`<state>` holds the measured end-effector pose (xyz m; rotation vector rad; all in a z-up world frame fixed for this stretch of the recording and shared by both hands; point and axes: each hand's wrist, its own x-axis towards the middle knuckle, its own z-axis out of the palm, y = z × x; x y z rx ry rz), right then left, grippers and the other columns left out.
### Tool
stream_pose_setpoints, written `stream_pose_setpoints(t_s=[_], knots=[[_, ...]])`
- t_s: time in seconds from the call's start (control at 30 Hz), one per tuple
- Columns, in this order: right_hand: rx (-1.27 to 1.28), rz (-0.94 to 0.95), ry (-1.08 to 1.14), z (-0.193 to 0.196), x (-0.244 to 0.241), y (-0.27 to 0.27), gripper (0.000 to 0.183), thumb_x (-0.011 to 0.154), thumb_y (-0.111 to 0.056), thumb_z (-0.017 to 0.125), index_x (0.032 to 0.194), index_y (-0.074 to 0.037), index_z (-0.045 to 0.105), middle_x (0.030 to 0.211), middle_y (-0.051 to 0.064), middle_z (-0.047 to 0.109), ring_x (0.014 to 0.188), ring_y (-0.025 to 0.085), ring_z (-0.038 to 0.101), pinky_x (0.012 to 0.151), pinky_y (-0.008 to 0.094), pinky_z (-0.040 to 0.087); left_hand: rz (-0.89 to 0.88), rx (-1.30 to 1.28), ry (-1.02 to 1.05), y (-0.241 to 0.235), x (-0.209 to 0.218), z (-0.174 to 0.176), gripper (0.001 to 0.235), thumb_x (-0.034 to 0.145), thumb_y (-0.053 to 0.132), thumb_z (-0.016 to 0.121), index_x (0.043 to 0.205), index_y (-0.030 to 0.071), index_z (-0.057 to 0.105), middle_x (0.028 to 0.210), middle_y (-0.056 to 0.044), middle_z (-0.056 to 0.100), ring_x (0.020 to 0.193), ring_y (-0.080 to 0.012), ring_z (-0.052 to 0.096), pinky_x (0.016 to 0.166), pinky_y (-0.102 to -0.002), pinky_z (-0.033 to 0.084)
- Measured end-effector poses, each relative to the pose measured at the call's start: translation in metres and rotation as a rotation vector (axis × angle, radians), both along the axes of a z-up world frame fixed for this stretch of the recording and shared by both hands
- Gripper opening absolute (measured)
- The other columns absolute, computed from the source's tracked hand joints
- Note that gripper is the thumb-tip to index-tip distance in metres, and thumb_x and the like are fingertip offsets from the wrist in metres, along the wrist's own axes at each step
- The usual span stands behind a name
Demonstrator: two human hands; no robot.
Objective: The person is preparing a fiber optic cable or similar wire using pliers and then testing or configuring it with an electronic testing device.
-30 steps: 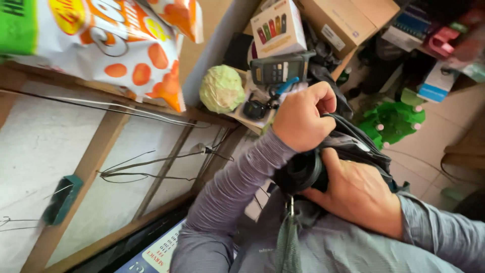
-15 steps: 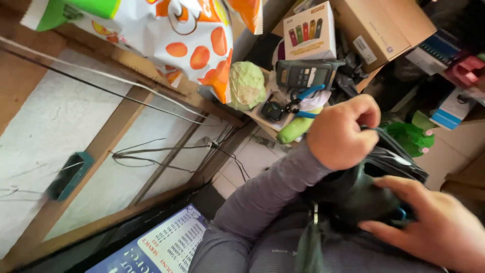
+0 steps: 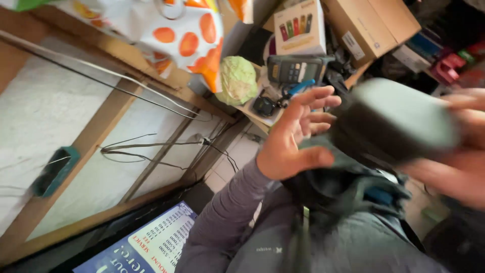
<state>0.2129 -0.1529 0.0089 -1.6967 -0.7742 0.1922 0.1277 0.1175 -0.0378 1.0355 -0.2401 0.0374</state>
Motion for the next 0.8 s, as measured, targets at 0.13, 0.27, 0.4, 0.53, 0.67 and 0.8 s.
stream_pose_setpoints(t_s=[0.13, 0.27, 0.4, 0.53, 0.67, 0.8], knots=[[-0.073, 0.166, -0.264, -0.035, 0.012, 0.112, 0.083, 0.075, -0.029, 0.09, 0.135, 0.001, 0.042, 0.135, 0.019, 0.056, 0.128, 0.026, 0.06, 0.106, 0.041, 0.052, 0.593, 0.576, 0.034, 0.017, -0.013, -0.073, 0.075, 0.105, 0.045, 0.061, 0.164, 0.012, 0.029, 0.149, -0.009, 0.055, 0.128, -0.0221, 0.063, 0.113, -0.033, 0.055], [-0.048, 0.309, -0.139, -0.046, 0.046, 0.176, 0.072, 0.081, -0.039, 0.084, 0.13, 0.0, 0.048, 0.135, 0.019, 0.059, 0.124, 0.026, 0.062, 0.104, 0.04, 0.053, 0.359, -0.48, 0.011, 0.054, -0.021, -0.07, 0.1, 0.083, 0.042, 0.089, 0.157, 0.008, 0.031, 0.149, -0.016, 0.051, 0.132, -0.0335, 0.06, 0.108, -0.053, 0.056], [-0.451, 0.291, -0.09, -0.156, 0.076, 0.22, 0.062, 0.084, -0.043, 0.081, 0.127, -0.006, 0.055, 0.119, 0.02, 0.069, 0.106, 0.033, 0.07, 0.089, 0.043, 0.056, 0.571, -0.07, 0.008, 0.082, -0.053, -0.117, 0.104, 0.081, 0.048, 0.087, 0.16, 0.012, 0.028, 0.148, -0.013, 0.052, 0.13, -0.0273, 0.059, 0.106, -0.044, 0.054], [-0.787, 0.369, -0.348, -0.236, 0.069, 0.255, 0.074, 0.074, -0.039, 0.082, 0.131, -0.005, 0.049, 0.11, 0.026, 0.067, 0.096, 0.044, 0.068, 0.08, 0.052, 0.056, 0.668, 0.251, 0.093, 0.083, -0.082, -0.155, 0.095, 0.089, 0.044, 0.081, 0.164, 0.007, 0.035, 0.16, -0.011, 0.047, 0.146, -0.0215, 0.051, 0.125, -0.037, 0.042], [-1.03, 0.406, -0.412, -0.29, 0.066, 0.264, 0.065, 0.077, -0.027, 0.075, 0.135, -0.01, 0.05, 0.111, 0.025, 0.068, 0.098, 0.043, 0.069, 0.082, 0.052, 0.057, 0.663, 0.176, 0.132, 0.083, -0.093, -0.138, 0.092, 0.084, 0.018, 0.091, 0.157, 0.003, 0.038, 0.165, -0.008, 0.037, 0.144, -0.0238, 0.048, 0.122, -0.041, 0.041], [-0.986, 0.373, -0.395, -0.28, 0.069, 0.262, 0.054, 0.084, -0.026, 0.07, 0.129, -0.001, 0.053, 0.104, 0.027, 0.07, 0.092, 0.044, 0.071, 0.08, 0.052, 0.057, 0.641, 0.125, 0.057, 0.088, -0.097, -0.125, 0.106, 0.077, 0.006, 0.091, 0.163, 0.01, 0.03, 0.159, -0.011, 0.044, 0.149, -0.024, 0.045, 0.127, -0.04, 0.036]])
